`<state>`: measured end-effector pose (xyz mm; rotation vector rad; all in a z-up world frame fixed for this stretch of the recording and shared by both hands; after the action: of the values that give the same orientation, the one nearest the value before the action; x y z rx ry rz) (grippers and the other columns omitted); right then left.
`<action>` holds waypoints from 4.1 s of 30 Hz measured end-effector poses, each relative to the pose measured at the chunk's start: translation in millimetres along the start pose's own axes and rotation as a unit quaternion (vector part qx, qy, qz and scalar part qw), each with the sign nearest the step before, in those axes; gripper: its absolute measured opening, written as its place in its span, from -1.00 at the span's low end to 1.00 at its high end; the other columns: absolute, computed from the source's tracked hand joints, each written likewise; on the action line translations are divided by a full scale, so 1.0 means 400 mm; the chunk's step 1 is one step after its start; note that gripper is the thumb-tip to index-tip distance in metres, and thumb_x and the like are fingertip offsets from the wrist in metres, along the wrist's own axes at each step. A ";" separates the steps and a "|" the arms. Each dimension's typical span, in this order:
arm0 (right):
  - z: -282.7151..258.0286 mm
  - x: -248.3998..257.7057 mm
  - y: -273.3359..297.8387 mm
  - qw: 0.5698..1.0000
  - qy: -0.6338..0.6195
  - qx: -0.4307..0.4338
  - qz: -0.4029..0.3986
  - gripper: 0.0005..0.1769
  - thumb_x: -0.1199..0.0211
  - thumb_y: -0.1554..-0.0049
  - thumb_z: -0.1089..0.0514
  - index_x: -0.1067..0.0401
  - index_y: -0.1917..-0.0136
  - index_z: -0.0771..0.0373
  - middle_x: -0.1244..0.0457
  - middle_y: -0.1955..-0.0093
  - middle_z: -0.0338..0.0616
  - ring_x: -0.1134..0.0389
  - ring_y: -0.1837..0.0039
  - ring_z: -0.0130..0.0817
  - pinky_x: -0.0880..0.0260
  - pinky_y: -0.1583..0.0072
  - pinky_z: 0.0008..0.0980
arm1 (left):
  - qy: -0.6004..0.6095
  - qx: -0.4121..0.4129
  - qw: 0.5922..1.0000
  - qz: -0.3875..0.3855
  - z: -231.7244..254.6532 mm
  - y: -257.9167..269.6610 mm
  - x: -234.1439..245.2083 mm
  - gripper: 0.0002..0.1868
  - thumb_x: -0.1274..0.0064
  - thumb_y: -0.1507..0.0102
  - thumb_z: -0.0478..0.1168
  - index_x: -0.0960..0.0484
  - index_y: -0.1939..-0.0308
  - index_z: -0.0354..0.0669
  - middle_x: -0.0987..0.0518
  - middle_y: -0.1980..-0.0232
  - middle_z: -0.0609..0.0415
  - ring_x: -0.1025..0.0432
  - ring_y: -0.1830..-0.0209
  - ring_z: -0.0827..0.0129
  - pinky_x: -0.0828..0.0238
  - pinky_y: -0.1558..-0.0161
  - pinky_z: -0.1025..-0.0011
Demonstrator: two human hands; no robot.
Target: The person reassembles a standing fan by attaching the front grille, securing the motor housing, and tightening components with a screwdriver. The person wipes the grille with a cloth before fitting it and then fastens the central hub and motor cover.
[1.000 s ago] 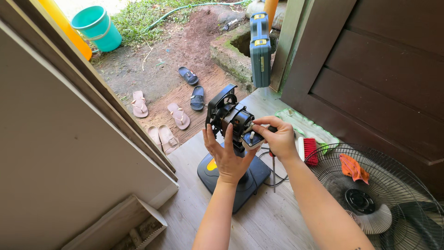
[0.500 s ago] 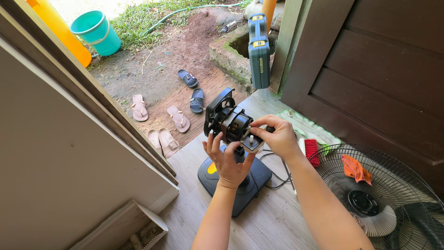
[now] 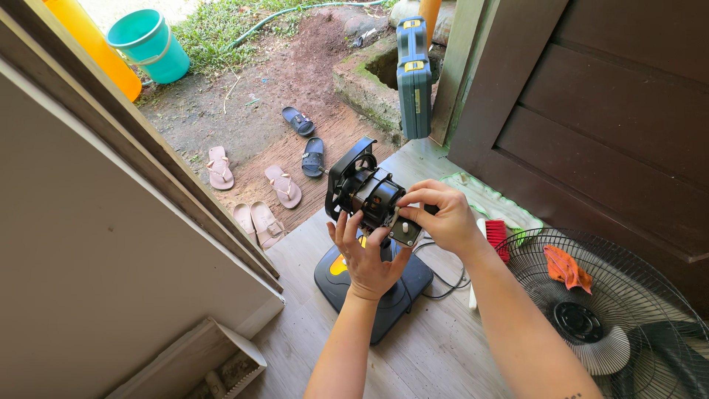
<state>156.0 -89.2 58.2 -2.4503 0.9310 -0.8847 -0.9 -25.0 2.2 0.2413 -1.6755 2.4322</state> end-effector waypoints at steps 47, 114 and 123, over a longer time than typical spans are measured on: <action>0.079 0.040 0.063 0.989 0.037 -0.138 0.020 -0.15 -0.59 0.16 -0.13 -0.44 -0.36 0.12 -0.41 -0.09 -0.03 -0.42 -0.17 -0.24 -0.38 -0.19 -0.30 | 0.088 0.111 0.989 0.051 -0.081 0.012 0.029 -0.49 -0.09 -0.12 -0.24 -0.34 -0.14 -0.18 -0.27 -0.27 -0.14 -0.16 -0.35 0.00 0.04 -0.48 -0.04; 1.202 0.652 0.847 0.824 0.333 -0.452 0.077 -0.34 -0.45 0.02 0.03 -0.40 -0.33 0.17 -0.24 -0.34 0.12 -0.26 -0.36 0.07 -0.26 -0.37 -0.12 | -0.004 0.480 0.701 -0.527 0.208 0.889 -0.699 -0.46 -0.26 -0.12 -0.06 -0.50 -0.09 -0.23 -0.68 0.35 -0.13 -0.62 0.33 0.08 -0.53 0.18 0.22; 1.248 0.646 0.820 0.764 0.296 -0.573 -0.002 -0.57 -0.17 -0.23 -0.08 -0.42 -0.36 -0.10 -0.37 -0.29 -0.08 -0.34 -0.36 0.05 -0.31 -0.35 0.00 | 0.037 0.671 0.616 -0.412 0.207 1.018 -0.697 -0.41 -0.14 -0.19 -0.32 -0.31 -0.27 -0.08 -0.62 0.34 0.06 -0.54 0.55 0.29 -0.49 0.48 0.29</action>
<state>491.0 -443.2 -373.0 -3.1169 2.2315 -1.4147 176.0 -259.9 -402.4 0.8034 0.6152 2.1868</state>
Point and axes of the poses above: each hand's wrist, its own y-axis away from the middle knuckle, its own x-axis out of the back of the hand, z = x × y, the point moved 9 cm from there along -y, towards the middle knuckle
